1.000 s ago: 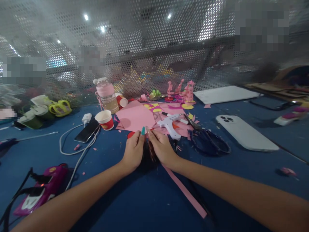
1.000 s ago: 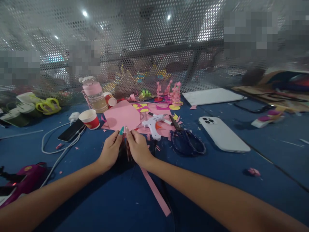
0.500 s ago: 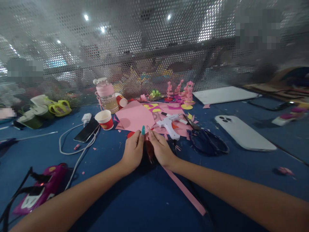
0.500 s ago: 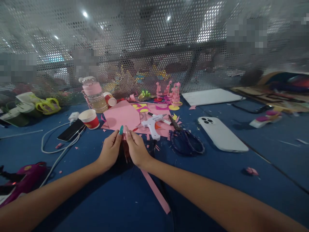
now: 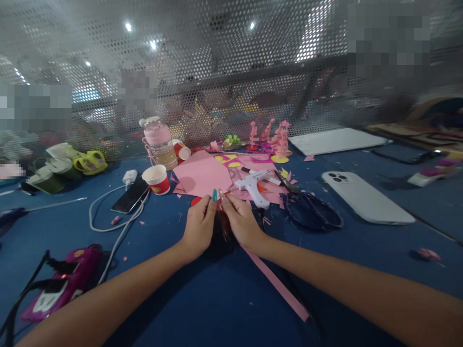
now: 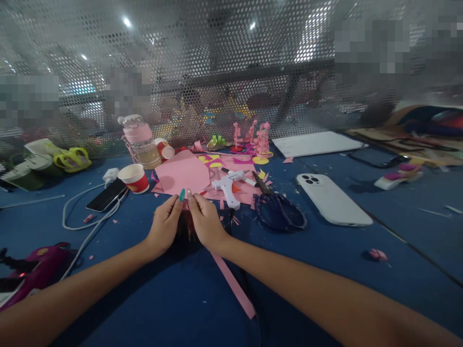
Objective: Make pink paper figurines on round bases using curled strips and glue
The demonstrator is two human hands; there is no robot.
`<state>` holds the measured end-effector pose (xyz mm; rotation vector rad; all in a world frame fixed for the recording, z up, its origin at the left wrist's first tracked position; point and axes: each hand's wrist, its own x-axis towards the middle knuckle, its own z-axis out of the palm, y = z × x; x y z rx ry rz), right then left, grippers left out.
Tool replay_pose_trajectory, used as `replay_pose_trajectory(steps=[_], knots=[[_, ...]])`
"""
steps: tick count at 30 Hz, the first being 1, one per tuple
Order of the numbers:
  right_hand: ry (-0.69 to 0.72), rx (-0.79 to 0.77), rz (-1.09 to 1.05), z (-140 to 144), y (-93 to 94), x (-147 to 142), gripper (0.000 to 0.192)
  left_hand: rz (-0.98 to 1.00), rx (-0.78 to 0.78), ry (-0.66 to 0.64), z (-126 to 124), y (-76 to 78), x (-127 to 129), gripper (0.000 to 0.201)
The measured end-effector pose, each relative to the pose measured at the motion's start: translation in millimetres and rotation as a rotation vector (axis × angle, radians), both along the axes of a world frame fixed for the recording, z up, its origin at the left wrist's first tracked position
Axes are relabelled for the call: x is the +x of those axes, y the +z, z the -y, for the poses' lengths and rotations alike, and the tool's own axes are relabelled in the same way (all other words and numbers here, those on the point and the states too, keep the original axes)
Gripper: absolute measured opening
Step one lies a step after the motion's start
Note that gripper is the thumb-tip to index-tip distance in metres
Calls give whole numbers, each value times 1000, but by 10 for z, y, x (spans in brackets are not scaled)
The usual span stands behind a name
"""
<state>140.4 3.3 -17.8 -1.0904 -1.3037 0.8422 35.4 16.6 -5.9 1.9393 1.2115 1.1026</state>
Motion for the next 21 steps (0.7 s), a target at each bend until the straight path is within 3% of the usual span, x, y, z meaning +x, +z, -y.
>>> replay_pose_trajectory(steps=[6,12,17,21], knots=[[7,-50,-12,12,17,11,34,35,-59,-27,-18,-17,-3,25],[122,-150,-169,23,18,26,37,86,-66,111,-22,-15,-7,26],[108,-193,-65,33,17,65,33,171,-67,32,-33,6,-15,16],[23,-90,176,34,31,106,28,202,-106,-2,-67,29,-17,15]])
